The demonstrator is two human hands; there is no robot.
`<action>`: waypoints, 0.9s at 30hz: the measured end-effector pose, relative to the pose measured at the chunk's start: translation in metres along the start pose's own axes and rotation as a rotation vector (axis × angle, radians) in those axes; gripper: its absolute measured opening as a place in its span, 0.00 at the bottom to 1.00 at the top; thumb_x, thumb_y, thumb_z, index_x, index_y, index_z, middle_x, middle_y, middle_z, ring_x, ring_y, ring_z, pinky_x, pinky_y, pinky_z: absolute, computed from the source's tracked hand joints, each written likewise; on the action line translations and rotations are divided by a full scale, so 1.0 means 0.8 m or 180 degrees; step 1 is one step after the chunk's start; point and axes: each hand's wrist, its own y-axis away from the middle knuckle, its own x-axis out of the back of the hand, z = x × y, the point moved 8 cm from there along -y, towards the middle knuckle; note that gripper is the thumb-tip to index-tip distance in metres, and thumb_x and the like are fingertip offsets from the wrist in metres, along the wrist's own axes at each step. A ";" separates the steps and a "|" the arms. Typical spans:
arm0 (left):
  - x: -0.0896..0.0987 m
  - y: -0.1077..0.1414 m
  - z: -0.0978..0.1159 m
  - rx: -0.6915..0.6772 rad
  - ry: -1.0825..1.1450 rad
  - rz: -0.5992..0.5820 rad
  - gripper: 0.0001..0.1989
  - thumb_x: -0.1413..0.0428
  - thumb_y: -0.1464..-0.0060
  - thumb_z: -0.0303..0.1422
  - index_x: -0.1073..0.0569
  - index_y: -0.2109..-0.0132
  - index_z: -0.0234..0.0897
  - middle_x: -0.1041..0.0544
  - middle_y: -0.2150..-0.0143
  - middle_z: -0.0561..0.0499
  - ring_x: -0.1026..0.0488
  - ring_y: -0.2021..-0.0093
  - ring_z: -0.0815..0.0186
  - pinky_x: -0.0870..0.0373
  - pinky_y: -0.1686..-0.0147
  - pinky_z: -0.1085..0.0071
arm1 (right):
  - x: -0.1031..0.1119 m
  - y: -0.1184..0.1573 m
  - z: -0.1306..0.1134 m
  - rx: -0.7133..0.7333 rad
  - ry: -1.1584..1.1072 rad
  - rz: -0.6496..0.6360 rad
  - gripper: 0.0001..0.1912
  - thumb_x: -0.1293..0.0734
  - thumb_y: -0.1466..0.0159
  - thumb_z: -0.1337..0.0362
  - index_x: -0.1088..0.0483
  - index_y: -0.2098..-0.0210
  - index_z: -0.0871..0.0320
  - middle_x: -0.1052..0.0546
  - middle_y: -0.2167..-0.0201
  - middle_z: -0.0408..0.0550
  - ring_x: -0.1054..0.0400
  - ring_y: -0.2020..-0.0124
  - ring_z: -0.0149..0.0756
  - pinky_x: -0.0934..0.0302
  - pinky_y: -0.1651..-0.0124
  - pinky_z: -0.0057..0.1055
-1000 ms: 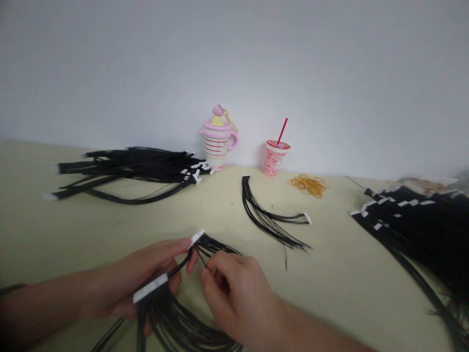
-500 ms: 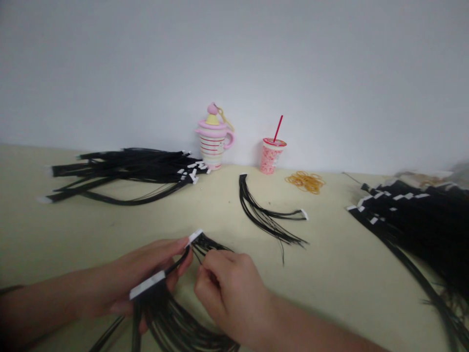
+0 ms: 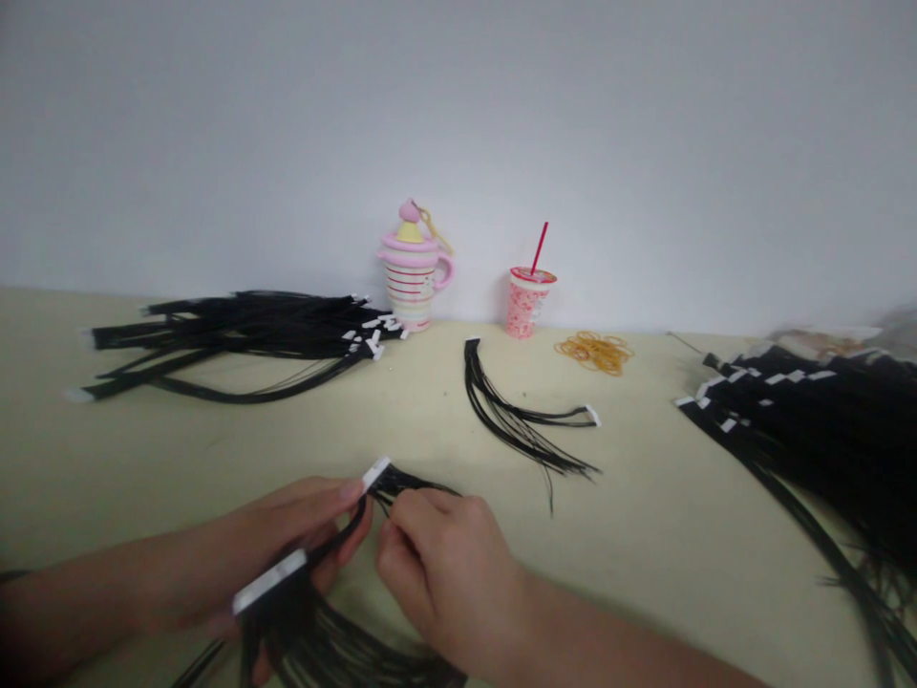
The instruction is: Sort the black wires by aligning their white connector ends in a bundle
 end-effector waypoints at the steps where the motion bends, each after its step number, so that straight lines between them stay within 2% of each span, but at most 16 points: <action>1: -0.001 0.000 0.000 -0.0024 -0.0038 -0.0016 0.23 0.54 0.46 0.54 0.33 0.67 0.36 0.34 0.80 0.55 0.35 0.88 0.71 0.55 0.93 0.83 | -0.002 0.001 0.000 -0.0005 0.0005 -0.0042 0.08 0.45 0.37 0.70 0.40 0.73 0.60 0.35 0.76 0.43 0.42 0.75 0.29 0.49 0.71 0.25; 5: -0.003 -0.001 0.002 -0.0153 -0.0107 -0.0051 0.23 0.54 0.46 0.54 0.34 0.66 0.36 0.34 0.81 0.56 0.36 0.88 0.72 0.55 0.93 0.84 | -0.002 0.001 0.000 0.0019 -0.0029 0.0019 0.08 0.44 0.38 0.71 0.40 0.74 0.60 0.35 0.77 0.43 0.42 0.76 0.29 0.50 0.72 0.25; 13: 0.003 -0.001 0.000 -0.0009 0.0165 0.0117 0.21 0.54 0.44 0.51 0.34 0.67 0.35 0.36 0.82 0.56 0.33 0.86 0.70 0.59 0.93 0.84 | 0.010 -0.001 -0.002 0.0082 -0.0331 0.0258 0.08 0.43 0.42 0.74 0.44 0.77 0.60 0.42 0.82 0.38 0.48 0.81 0.25 0.55 0.77 0.22; 17: 0.000 -0.002 0.004 -0.0094 0.0220 0.0044 0.20 0.54 0.44 0.50 0.34 0.67 0.35 0.34 0.82 0.55 0.32 0.85 0.69 0.60 0.92 0.83 | 0.015 -0.001 0.001 0.0107 -0.0242 0.0304 0.09 0.42 0.42 0.74 0.43 0.77 0.60 0.42 0.82 0.37 0.48 0.82 0.24 0.55 0.78 0.22; 20: 0.006 -0.005 0.006 -0.0215 0.0331 0.0147 0.20 0.54 0.44 0.50 0.35 0.66 0.36 0.33 0.84 0.54 0.34 0.87 0.70 0.60 0.91 0.81 | 0.026 -0.002 0.007 0.0103 0.0243 0.0471 0.05 0.41 0.40 0.73 0.36 0.66 0.61 0.36 0.76 0.42 0.42 0.77 0.28 0.48 0.74 0.24; 21: 0.008 -0.007 0.006 -0.0239 0.0373 0.0158 0.20 0.55 0.44 0.50 0.36 0.65 0.37 0.32 0.84 0.53 0.37 0.88 0.71 0.61 0.91 0.81 | 0.032 -0.001 0.006 0.0144 0.0451 0.0574 0.08 0.41 0.39 0.73 0.36 0.60 0.62 0.33 0.71 0.45 0.39 0.72 0.30 0.45 0.71 0.25; 23: 0.008 -0.009 0.004 -0.0219 0.0487 0.0085 0.21 0.57 0.43 0.51 0.36 0.63 0.37 0.28 0.81 0.50 0.44 0.90 0.74 0.61 0.90 0.79 | 0.044 0.002 -0.006 0.0334 0.0822 0.0810 0.14 0.40 0.39 0.73 0.38 0.53 0.63 0.33 0.62 0.51 0.37 0.64 0.35 0.41 0.63 0.30; 24: 0.007 -0.010 0.004 -0.0204 0.0569 0.0023 0.21 0.58 0.43 0.51 0.37 0.63 0.37 0.27 0.80 0.48 0.47 0.91 0.75 0.61 0.90 0.79 | 0.048 0.005 -0.017 0.0492 0.0986 0.0920 0.14 0.40 0.39 0.74 0.38 0.53 0.63 0.33 0.61 0.52 0.37 0.61 0.36 0.40 0.60 0.32; 25: 0.006 -0.010 0.004 -0.0202 0.0672 -0.0046 0.20 0.58 0.42 0.51 0.37 0.63 0.37 0.26 0.79 0.47 0.49 0.90 0.76 0.61 0.89 0.79 | 0.051 0.009 -0.031 0.0708 0.1138 0.1026 0.12 0.39 0.39 0.74 0.37 0.55 0.63 0.32 0.62 0.52 0.36 0.62 0.37 0.40 0.59 0.32; 27: 0.003 -0.010 0.006 -0.0196 0.0870 -0.0185 0.19 0.59 0.41 0.49 0.38 0.64 0.37 0.25 0.78 0.46 0.50 0.90 0.77 0.60 0.88 0.79 | 0.048 0.021 -0.064 0.1227 0.1426 0.1129 0.04 0.39 0.38 0.73 0.34 0.64 0.61 0.30 0.71 0.47 0.35 0.70 0.34 0.38 0.64 0.31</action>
